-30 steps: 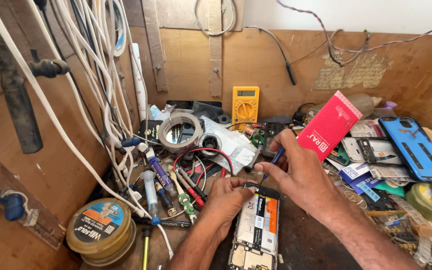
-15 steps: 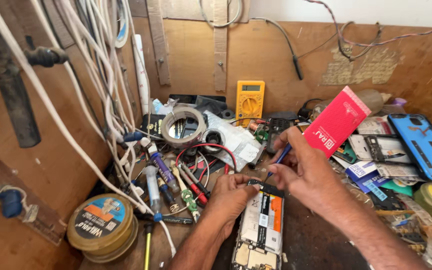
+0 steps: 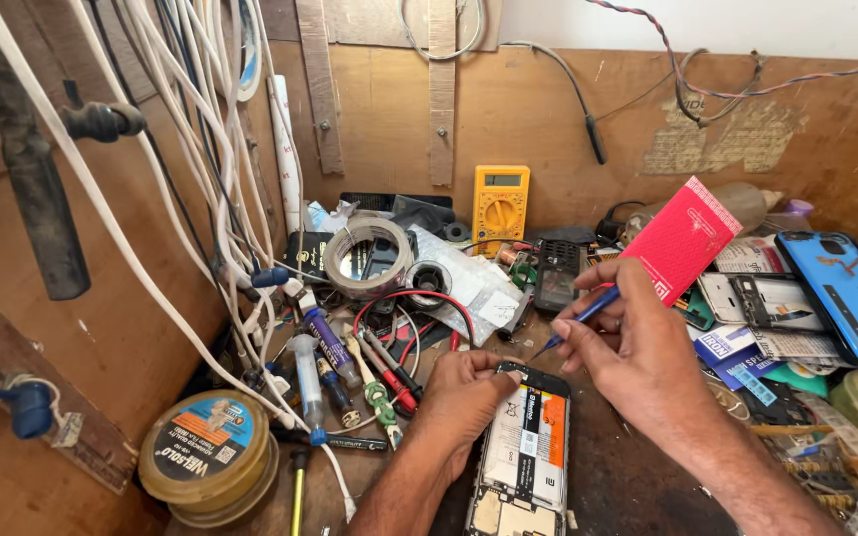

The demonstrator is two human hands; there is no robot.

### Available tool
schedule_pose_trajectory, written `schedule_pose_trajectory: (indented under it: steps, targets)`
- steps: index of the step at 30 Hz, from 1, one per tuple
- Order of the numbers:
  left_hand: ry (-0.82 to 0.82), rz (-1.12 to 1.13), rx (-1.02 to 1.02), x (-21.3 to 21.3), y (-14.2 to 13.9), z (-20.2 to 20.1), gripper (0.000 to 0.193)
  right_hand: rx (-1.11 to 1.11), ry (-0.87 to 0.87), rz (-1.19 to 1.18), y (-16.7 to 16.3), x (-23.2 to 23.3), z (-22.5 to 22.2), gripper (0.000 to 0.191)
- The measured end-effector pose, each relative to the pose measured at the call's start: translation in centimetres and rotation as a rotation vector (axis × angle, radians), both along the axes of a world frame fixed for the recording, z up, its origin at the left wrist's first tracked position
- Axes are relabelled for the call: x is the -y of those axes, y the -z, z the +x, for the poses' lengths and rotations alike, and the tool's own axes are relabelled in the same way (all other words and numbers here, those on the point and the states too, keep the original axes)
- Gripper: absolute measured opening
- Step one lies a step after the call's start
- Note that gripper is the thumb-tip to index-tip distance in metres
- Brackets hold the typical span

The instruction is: The person works on a disassembled smartphone, using a pen and a small screwdriver to manipulate internal components and connectors. They repeatedly probe the battery area and ribbon cable, then set the device down and pick up a blue phone case before returning to the phone.

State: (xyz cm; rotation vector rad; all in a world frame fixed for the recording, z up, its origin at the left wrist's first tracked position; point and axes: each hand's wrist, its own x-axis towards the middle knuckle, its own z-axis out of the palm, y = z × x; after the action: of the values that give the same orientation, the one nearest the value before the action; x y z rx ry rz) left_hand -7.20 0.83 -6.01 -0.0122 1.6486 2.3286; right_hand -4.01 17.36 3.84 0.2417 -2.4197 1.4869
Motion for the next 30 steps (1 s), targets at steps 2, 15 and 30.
schedule_pose_trajectory:
  steps: [2,15,30]
  targets:
    - [0.006,-0.011,-0.004,0.0,0.0,0.0,0.020,-0.006,0.007,0.001,0.3,-0.3,0.1,0.035]
    - [0.044,0.024,0.001,0.2,-0.1,0.0,0.021,-0.062,-0.019,-0.040,1.4,-0.1,0.3,0.037]
    - [0.037,0.013,0.001,0.1,-0.6,0.1,0.020,-0.061,-0.002,-0.036,1.5,0.8,0.3,0.038]
